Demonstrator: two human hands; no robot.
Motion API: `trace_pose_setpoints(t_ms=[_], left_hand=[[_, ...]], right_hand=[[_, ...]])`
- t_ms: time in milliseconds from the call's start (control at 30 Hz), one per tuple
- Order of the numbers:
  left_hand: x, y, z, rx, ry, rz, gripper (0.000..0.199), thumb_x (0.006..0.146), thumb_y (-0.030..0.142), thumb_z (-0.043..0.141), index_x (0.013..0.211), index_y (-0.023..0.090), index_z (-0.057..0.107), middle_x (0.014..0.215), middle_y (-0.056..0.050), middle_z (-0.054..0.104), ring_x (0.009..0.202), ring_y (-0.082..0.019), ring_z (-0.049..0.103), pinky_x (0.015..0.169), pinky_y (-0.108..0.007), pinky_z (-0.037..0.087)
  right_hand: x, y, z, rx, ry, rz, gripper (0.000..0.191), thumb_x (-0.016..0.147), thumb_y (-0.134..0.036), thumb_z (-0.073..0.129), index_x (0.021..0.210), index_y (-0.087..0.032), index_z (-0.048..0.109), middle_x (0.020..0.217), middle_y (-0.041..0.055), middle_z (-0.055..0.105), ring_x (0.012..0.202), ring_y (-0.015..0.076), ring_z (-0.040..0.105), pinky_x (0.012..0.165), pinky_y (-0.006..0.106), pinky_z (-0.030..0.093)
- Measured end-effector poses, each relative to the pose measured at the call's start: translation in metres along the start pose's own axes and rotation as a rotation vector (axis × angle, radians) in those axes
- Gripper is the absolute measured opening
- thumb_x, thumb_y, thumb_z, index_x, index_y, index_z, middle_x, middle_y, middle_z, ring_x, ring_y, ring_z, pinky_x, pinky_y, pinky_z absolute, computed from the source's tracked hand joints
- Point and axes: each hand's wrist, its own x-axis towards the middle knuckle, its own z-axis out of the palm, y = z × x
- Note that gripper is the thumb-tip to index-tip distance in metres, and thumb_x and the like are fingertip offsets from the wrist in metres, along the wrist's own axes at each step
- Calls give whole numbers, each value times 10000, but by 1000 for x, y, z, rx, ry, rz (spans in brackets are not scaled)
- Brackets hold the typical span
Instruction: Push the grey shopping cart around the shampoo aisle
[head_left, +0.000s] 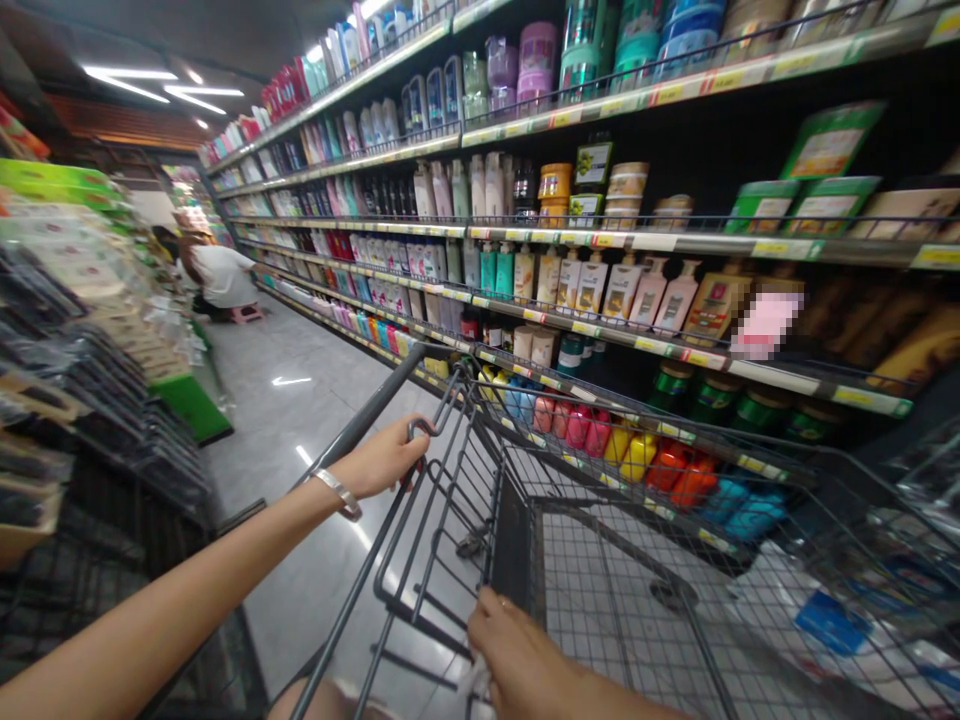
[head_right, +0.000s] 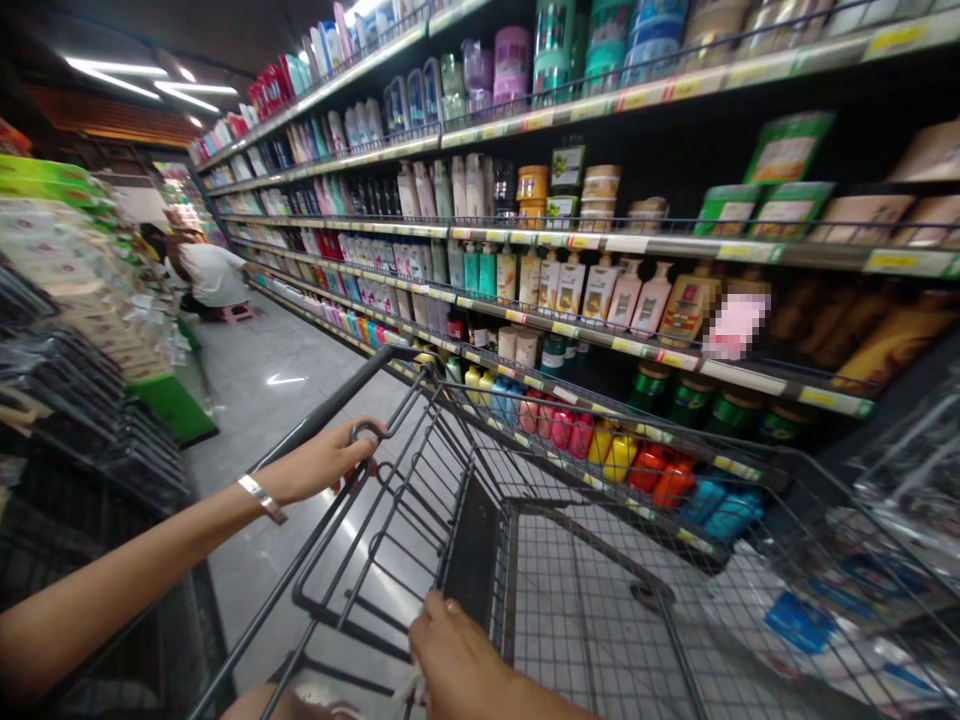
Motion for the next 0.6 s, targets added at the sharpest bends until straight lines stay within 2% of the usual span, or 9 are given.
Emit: trace_pose_setpoints(t_ms=[100, 200, 333, 400, 500, 600], left_hand=[[-1, 1, 0, 6, 8, 11, 337, 836, 322, 349, 1111, 157, 454, 666, 11, 585, 494, -110, 521, 424, -191, 394], [-3, 0, 0, 8, 20, 17, 338, 834, 319, 338, 1107, 158, 456, 664, 10, 585, 498, -116, 528, 423, -196, 392], [-4, -3, 1, 13, 27, 28, 340, 831, 326, 342, 1104, 162, 460, 648, 16, 582, 496, -117, 529, 428, -198, 394], [-3, -4, 2, 19, 31, 29, 335, 828, 323, 345, 1099, 165, 461, 639, 21, 580, 478, -110, 515, 427, -195, 392], [-2, -5, 2, 24, 43, 41, 332, 828, 318, 334, 1094, 167, 463, 644, 24, 583, 473, -105, 515, 432, -193, 393], [-1, -5, 2, 34, 50, 72, 340, 825, 332, 334, 1085, 163, 473, 645, 21, 588, 492, -116, 538, 446, -203, 401]], right_hand=[[-4, -1, -7, 67, -5, 104, 463, 579, 53, 497, 987, -151, 575, 1159, 128, 540, 1081, 257, 558, 948, 349, 408], [-1, -7, -10, 261, 85, 136, 465, 559, 72, 452, 937, -182, 549, 1066, 72, 546, 1026, 210, 563, 874, 307, 426], [7, -17, -17, 508, 301, 52, 505, 535, 88, 398, 933, -211, 484, 964, 2, 496, 914, 142, 528, 769, 241, 400], [9, -20, -19, 555, 351, -6, 524, 536, 93, 387, 950, -219, 465, 951, -9, 472, 881, 131, 507, 746, 232, 381], [7, -15, -17, 557, 325, -65, 530, 543, 101, 382, 955, -226, 450, 966, -12, 455, 886, 129, 496, 755, 235, 371], [3, -2, -8, 484, 246, -29, 522, 539, 107, 390, 939, -223, 452, 993, -4, 452, 928, 140, 499, 777, 243, 372]])
